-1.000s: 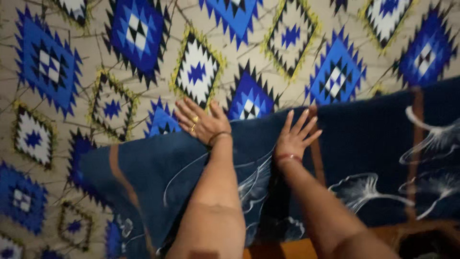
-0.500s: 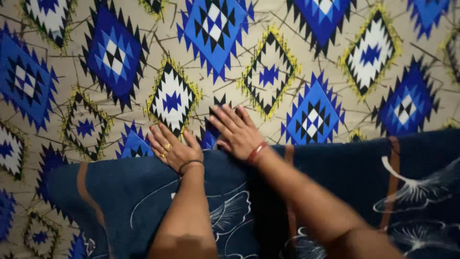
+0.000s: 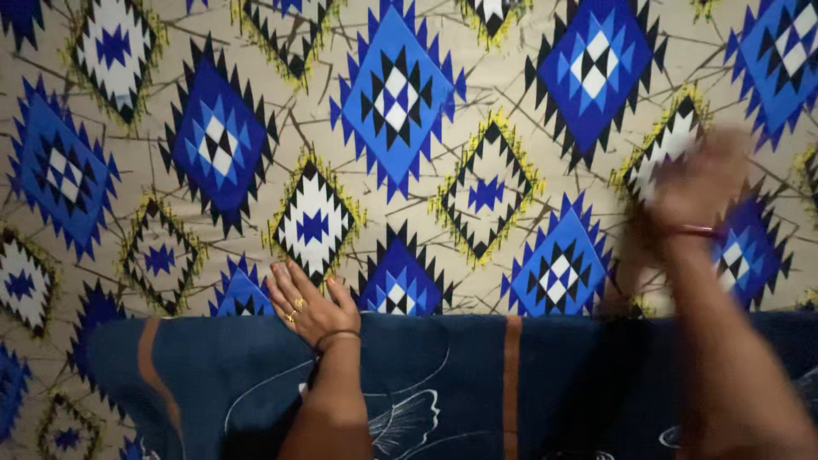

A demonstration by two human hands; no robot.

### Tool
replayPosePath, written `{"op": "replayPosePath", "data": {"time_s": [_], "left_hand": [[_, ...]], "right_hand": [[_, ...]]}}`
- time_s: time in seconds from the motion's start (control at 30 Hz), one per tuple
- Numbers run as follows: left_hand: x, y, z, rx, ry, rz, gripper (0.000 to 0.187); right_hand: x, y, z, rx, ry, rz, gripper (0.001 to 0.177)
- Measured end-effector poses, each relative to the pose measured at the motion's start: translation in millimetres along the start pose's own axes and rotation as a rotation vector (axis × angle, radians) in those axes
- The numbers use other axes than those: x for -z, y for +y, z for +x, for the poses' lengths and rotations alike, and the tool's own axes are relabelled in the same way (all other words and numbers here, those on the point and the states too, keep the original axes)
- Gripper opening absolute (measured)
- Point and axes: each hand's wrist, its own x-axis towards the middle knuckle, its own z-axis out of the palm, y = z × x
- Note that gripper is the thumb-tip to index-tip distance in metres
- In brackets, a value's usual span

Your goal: The person repeatedly smooths and adjusts a dark blue patterned sheet on a wooden bed frame. They use both hands to press and align the fabric, occasionally lifting and repositioning sections to remove wrinkles. The task continues without visible completion of a final state.

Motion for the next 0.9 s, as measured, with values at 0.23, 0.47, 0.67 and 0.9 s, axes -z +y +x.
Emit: {"op": "replayPosePath", "data": {"time_s": [0.23, 0.47, 0.67, 0.9], "left_hand": [[1.0, 0.5, -4.2, 0.036, -0.062, 0.020, 0.071], [-0.8, -5.7, 2.6, 0.015, -0.048, -0.016, 0.070], [2.7, 0.4, 2.5, 0.030, -0.064, 0.011, 0.072], [4.8, -1.4, -2.0, 0.053, -0.083, -0.014, 0.068]], "right_hand": [[31.9, -304.3, -31.6, 1.165, -0.483, 0.085, 0.093], [-35.1, -99.5, 169.7, 0.317, 0.099, 0.062, 0.067], [-58.8, -192.7, 176.3, 0.296, 0.076, 0.222, 0.042], [-34.7, -472.7, -13.0, 1.516, -0.357, 0.247, 0.092]]}}
